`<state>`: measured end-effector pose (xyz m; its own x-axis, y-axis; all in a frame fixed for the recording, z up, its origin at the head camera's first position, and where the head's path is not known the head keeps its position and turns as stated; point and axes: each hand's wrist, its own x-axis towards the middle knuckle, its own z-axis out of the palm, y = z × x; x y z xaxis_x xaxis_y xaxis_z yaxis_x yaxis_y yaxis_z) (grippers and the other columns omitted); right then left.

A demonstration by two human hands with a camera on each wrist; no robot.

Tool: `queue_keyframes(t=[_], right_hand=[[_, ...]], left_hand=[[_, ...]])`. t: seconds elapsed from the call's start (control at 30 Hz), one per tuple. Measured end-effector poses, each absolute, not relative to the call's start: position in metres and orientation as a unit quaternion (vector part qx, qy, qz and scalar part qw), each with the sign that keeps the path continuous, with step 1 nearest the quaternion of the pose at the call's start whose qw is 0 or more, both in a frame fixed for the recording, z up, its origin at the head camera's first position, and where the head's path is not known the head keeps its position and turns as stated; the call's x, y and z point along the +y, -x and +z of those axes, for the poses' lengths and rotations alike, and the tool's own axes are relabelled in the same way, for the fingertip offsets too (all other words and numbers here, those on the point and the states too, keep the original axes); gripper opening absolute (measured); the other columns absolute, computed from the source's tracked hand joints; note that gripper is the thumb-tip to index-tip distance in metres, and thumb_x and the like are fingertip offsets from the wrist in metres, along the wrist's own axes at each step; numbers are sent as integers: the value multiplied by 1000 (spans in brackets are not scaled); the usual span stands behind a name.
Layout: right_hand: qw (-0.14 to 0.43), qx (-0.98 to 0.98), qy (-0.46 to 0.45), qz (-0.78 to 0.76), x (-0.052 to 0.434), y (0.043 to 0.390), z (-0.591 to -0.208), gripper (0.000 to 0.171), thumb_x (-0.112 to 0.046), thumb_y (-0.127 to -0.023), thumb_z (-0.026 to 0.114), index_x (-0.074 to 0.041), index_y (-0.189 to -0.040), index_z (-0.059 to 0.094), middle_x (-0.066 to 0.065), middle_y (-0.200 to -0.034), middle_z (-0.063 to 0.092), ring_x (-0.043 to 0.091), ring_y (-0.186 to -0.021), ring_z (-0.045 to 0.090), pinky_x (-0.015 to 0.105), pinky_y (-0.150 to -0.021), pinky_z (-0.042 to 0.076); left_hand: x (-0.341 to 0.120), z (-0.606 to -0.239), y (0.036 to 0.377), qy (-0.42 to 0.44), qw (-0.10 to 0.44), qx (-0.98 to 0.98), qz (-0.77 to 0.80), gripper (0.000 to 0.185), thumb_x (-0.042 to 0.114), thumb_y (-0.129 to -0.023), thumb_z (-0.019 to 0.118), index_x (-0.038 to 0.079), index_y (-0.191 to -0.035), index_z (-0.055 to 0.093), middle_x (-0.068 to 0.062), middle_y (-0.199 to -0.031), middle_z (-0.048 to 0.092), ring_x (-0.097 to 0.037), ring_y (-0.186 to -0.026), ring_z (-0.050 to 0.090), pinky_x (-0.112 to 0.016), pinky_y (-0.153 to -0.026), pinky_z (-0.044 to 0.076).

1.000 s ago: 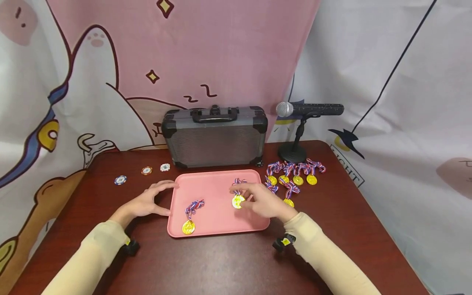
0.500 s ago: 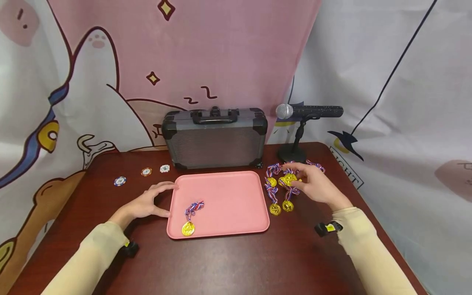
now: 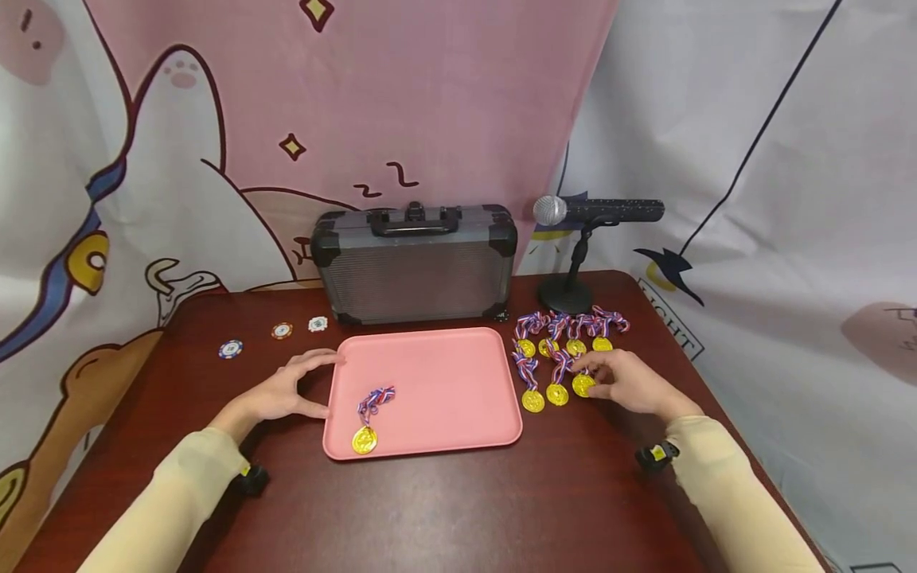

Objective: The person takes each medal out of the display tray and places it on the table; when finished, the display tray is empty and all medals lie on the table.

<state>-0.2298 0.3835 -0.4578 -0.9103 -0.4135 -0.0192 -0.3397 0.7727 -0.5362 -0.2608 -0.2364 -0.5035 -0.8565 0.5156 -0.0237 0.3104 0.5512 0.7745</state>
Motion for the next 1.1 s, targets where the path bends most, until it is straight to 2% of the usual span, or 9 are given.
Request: queue_keyframes(t=[0.1, 0.23, 0.37, 0.73, 0.8, 0.97, 1.1], right_hand=[[65, 945, 206, -247, 383, 231, -465, 35, -5, -85, 86, -12, -118, 76, 3, -109, 72, 14, -86, 62, 29, -72, 56], [48, 950, 222, -216, 381, 231, -468, 32, -6, -84, 88, -14, -113, 77, -1, -105, 73, 10, -81, 60, 29, -71, 54], [37, 949, 241, -201, 379, 229, -466, 33, -4, -83, 88, -14, -113, 78, -1, -102, 71, 11, -76, 55, 27, -65, 49], [48, 948, 275, -156, 372, 225, -454, 35, -4, -83, 88, -9, -117, 79, 2, -101, 67, 11, -76, 55, 26, -65, 48], [49, 949, 274, -147, 370, 223, -448, 35, -4, -84, 88, -9, -117, 78, 3, -103, 70, 11, -74, 55, 27, -65, 48], [37, 956, 267, -114, 364, 219, -431, 34, -8, -83, 89, -6, -116, 79, 9, -110, 76, 16, -82, 65, 34, -71, 58], [7, 958, 261, -120, 355, 216, -421, 34, -11, -86, 88, -3, -117, 78, 6, -101, 76, 14, -80, 65, 33, -67, 57]], left_hand=[[-237, -503, 261, -237, 123, 873, 409, 92, 40, -74, 95, 22, -154, 53, -10, -164, 38, -43, -150, 23, -76, -113, 11], [-236, -502, 262, -238, 124, 872, 411, 90, 40, -74, 95, 22, -153, 54, -10, -164, 38, -43, -151, 22, -77, -113, 9], [-236, -502, 262, -240, 122, 871, 412, 90, 39, -74, 95, 21, -153, 54, -10, -164, 38, -43, -151, 22, -77, -113, 9], [-237, -503, 263, -240, 120, 872, 409, 90, 39, -74, 96, 22, -153, 54, -10, -164, 38, -43, -150, 23, -76, -113, 10], [-237, -502, 263, -240, 119, 872, 410, 90, 39, -75, 95, 22, -153, 54, -10, -164, 38, -43, -150, 23, -76, -113, 10], [-237, -503, 262, -239, 122, 871, 410, 90, 39, -74, 95, 23, -153, 54, -10, -164, 38, -42, -151, 22, -76, -113, 9], [-237, -504, 261, -240, 123, 871, 412, 91, 40, -74, 95, 23, -153, 54, -10, -164, 38, -43, -150, 22, -77, -113, 9]])
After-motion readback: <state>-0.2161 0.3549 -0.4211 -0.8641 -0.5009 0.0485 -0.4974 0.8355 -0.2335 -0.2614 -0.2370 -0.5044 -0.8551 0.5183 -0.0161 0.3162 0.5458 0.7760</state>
